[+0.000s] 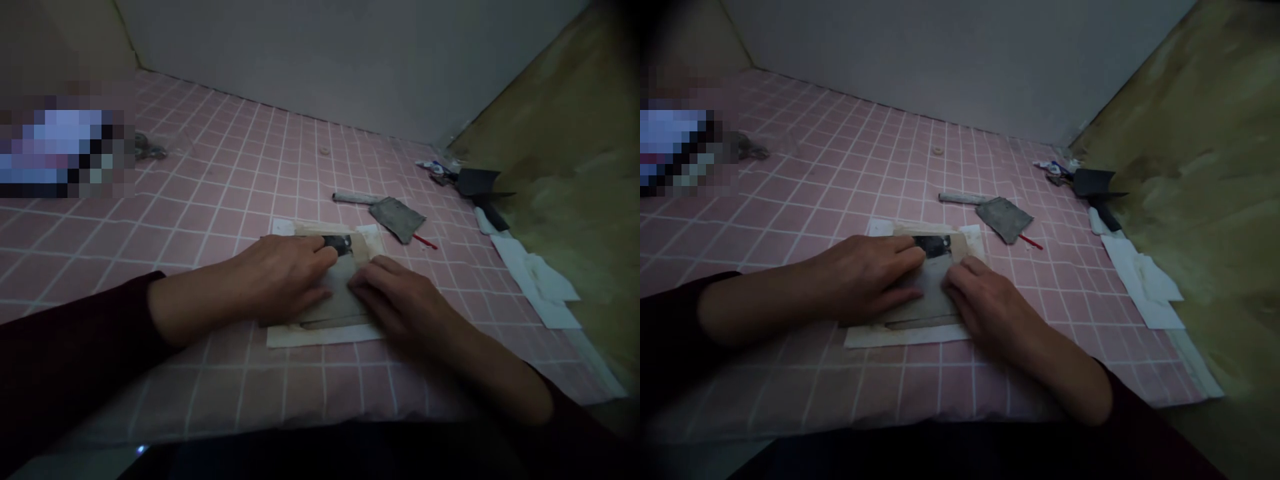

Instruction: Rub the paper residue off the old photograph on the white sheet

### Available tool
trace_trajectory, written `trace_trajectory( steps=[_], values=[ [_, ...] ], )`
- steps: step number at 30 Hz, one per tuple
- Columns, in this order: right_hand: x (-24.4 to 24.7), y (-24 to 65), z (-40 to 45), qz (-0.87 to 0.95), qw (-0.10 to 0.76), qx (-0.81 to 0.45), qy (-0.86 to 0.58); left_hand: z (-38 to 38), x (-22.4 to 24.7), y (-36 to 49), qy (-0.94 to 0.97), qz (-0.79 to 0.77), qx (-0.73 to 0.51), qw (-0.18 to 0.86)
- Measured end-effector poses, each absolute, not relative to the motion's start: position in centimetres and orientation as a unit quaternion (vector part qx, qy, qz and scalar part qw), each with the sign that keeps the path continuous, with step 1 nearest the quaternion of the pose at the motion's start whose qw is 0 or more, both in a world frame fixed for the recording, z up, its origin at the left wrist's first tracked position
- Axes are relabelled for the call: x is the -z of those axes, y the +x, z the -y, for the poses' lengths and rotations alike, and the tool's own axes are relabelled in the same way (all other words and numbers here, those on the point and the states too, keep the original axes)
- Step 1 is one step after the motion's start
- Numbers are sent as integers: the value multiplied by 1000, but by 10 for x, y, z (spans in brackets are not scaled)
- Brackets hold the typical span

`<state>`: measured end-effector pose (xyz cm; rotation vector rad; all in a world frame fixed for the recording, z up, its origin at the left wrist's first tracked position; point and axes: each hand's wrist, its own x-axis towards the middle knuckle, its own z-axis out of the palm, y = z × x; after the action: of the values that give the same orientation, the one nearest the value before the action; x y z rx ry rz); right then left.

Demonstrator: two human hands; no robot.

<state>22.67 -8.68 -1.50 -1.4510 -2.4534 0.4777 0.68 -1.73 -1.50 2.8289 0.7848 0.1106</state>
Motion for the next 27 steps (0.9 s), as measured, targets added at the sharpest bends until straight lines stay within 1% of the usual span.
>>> trace_trajectory(
  steps=[3, 6, 9, 15, 21, 27],
  values=[
    [15, 233, 88, 823, 137, -143, -532, 18, 15, 8, 957, -267, -32, 108],
    [15, 226, 88, 833, 145, -140, -516, 18, 15, 8, 956, -271, -33, 109],
    [14, 220, 87, 848, 137, -154, -488, 18, 14, 7, 956, -270, -35, 104],
    [12, 238, 90, 830, 121, -139, -527, 18, 14, 8, 958, -265, -29, 109],
    [14, 221, 88, 844, 141, -156, -493, 18, 15, 7, 956, -269, -39, 105],
    [12, 234, 90, 829, 123, -140, -527, 17, 15, 8, 957, -267, -32, 105]
  ],
)
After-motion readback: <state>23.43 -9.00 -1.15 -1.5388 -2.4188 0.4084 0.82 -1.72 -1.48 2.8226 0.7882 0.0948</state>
